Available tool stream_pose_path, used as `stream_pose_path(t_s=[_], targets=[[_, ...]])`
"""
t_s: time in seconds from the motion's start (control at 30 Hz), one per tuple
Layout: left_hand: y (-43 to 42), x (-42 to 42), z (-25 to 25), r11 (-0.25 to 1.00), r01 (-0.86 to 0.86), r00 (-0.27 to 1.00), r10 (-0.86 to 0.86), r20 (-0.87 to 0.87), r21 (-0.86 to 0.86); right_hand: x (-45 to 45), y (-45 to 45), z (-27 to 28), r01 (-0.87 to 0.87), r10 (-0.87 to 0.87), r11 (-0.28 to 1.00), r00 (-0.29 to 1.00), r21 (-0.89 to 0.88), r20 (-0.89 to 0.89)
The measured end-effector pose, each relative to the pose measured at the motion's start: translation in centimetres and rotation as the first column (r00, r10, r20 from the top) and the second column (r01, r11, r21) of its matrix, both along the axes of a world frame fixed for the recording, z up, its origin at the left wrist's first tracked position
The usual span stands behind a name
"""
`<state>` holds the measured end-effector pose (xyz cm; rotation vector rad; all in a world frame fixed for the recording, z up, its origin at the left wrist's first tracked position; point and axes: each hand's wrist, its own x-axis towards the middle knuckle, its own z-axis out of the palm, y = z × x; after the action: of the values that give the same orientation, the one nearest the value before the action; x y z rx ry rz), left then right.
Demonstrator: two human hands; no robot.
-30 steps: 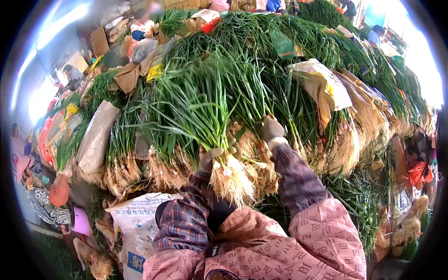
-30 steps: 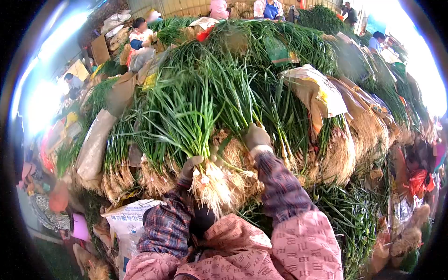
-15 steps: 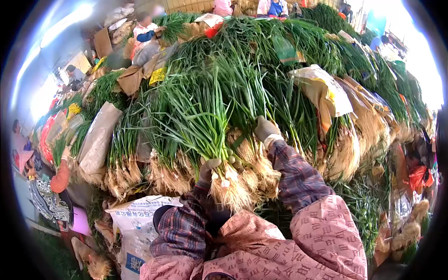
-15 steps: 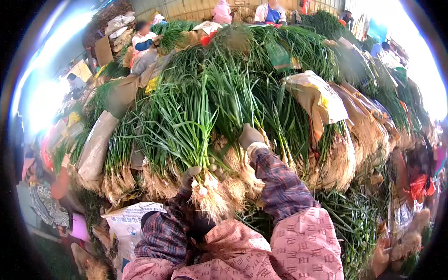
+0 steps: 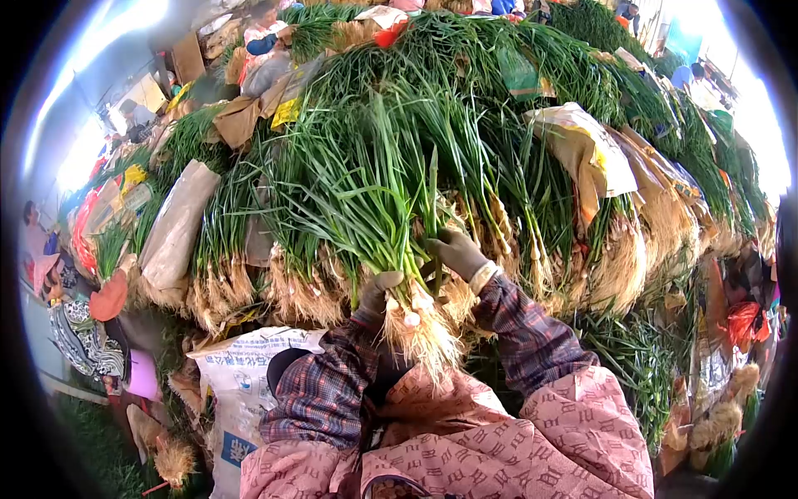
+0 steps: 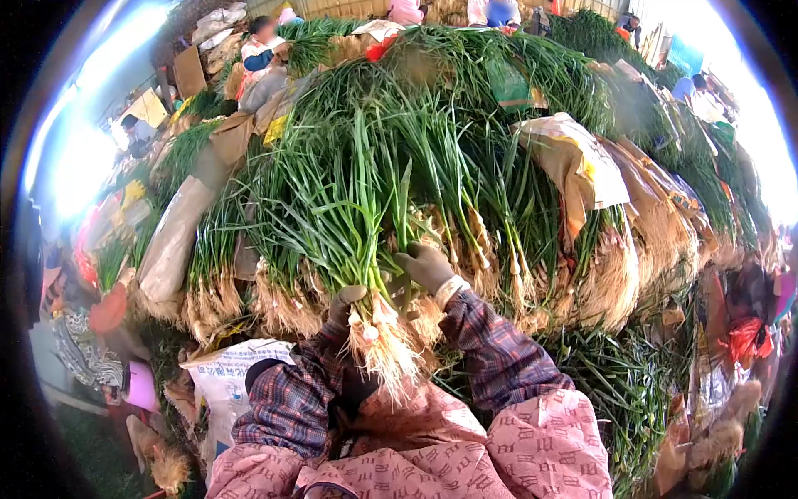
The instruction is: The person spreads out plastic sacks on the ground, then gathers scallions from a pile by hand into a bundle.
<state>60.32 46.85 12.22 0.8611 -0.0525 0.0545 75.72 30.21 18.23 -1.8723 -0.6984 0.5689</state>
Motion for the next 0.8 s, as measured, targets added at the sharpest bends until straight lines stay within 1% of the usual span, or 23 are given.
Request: stream_pose_path(t_s=[0.03,0.07,0.13,0.17,0.2,0.23,0.27,0.3,0.33,0.37,0.4,0.43,0.47,0.5,0.53,0.57,0.6,0.63,0.67,0.7,0.73,0.77,0.8], targets=[[0.7,0.1,-1.5,0.999,0.048,0.999,-0.048,0.010,0.004,-0.5,0.1,1.5,0.054,-0.019,0.981,0.983,-0.189,0.181],[0.3,0.1,-0.4,0.996,0.088,0.995,-0.087,0.052,-0.018,-1.2,0.4,3.7,0.138,-0.001,0.924,0.934,-0.358,0.358],[-0.9,0.0,2.1,0.989,0.136,0.987,-0.130,0.093,-0.064,-1.6,1.2,5.7,0.226,0.060,0.905,0.772,-0.361,0.632],[-0.5,0.1,0.5,0.995,0.098,0.992,-0.096,0.083,-0.031,-1.5,1.4,6.2,0.272,0.092,0.896,0.661,-0.351,0.745],[0.6,0.5,-2.7,0.998,0.034,0.996,-0.037,0.078,0.043,-1.0,1.7,5.5,0.221,0.096,0.926,0.647,-0.306,0.756],[2.0,1.3,-7.6,0.984,-0.029,0.995,0.012,0.096,0.175,-0.6,2.1,4.4,0.179,0.065,0.963,0.574,-0.202,0.816],[1.6,1.8,-6.9,0.952,-0.095,0.988,0.055,0.141,0.290,-1.1,2.5,5.2,0.127,0.022,0.987,0.499,-0.098,0.866],[1.7,1.0,-6.1,0.990,0.079,0.987,-0.094,0.133,0.113,-1.5,2.5,6.0,0.165,0.014,0.970,0.693,-0.177,0.721],[0.1,-0.3,0.2,0.967,0.249,0.963,-0.240,0.123,-0.061,-0.7,3.2,3.7,0.133,-0.249,0.955,0.848,0.266,0.469],[-2.0,-0.6,3.4,0.926,0.244,0.969,-0.221,0.109,-0.288,0.3,2.9,3.7,0.148,-0.203,0.879,0.976,0.453,0.076],[-3.3,-0.9,5.8,0.839,0.222,0.975,-0.207,0.085,-0.497,1.4,2.2,3.7,0.238,-0.049,0.765,0.948,0.598,-0.314],[-3.4,-0.9,6.1,0.795,0.240,0.971,-0.207,0.123,-0.557,1.5,1.2,3.9,0.309,-0.058,0.756,0.910,0.577,-0.411],[-3.7,-0.9,7.3,0.852,0.304,0.945,-0.211,0.251,-0.426,1.4,0.2,4.5,0.381,-0.067,0.743,0.861,0.551,-0.505],[-3.8,-0.9,7.8,0.834,0.314,0.940,-0.206,0.272,-0.453,0.5,0.0,5.0,0.333,0.001,0.816,0.816,0.472,-0.578],[-3.9,-0.9,7.9,0.813,0.327,0.935,-0.204,0.290,-0.481,0.5,0.7,3.6,0.195,0.370,0.716,0.708,0.670,-0.601],[-3.9,-0.8,7.8,0.789,0.337,0.933,-0.208,0.294,-0.513,0.6,1.5,2.2,0.096,0.707,0.574,0.442,0.813,-0.552],[-3.9,-0.8,7.8,0.814,0.284,0.953,-0.183,0.240,-0.508,0.6,2.3,0.9,0.013,0.874,0.466,0.145,0.885,-0.463],[-4.1,-0.9,7.6,0.835,0.227,0.971,-0.153,0.184,-0.501,-1.3,2.4,2.8,-0.012,0.650,0.657,0.515,0.754,-0.559],[-4.1,-1.2,7.6,0.857,0.167,0.985,-0.119,0.127,-0.487,-3.3,2.3,5.1,0.050,0.321,0.807,0.799,0.589,-0.508],[-2.8,-1.1,6.1,0.912,0.121,0.992,-0.093,0.091,-0.393,-3.8,2.6,5.5,0.166,0.229,0.835,0.763,0.525,-0.605],[-1.6,-1.0,4.7,0.954,0.078,0.996,-0.065,0.054,-0.289,-3.6,3.7,3.8,0.174,0.033,0.872,0.912,0.458,-0.410],[-0.9,-0.9,4.7,0.983,0.040,0.999,-0.037,0.019,-0.182,-3.6,3.5,3.9,0.164,-0.190,0.958,0.977,0.235,0.092],[-0.6,-1.1,4.5,0.985,0.027,1.000,-0.024,0.019,-0.171,-3.6,3.2,4.0,0.272,-0.229,0.962,0.765,0.021,0.602]])
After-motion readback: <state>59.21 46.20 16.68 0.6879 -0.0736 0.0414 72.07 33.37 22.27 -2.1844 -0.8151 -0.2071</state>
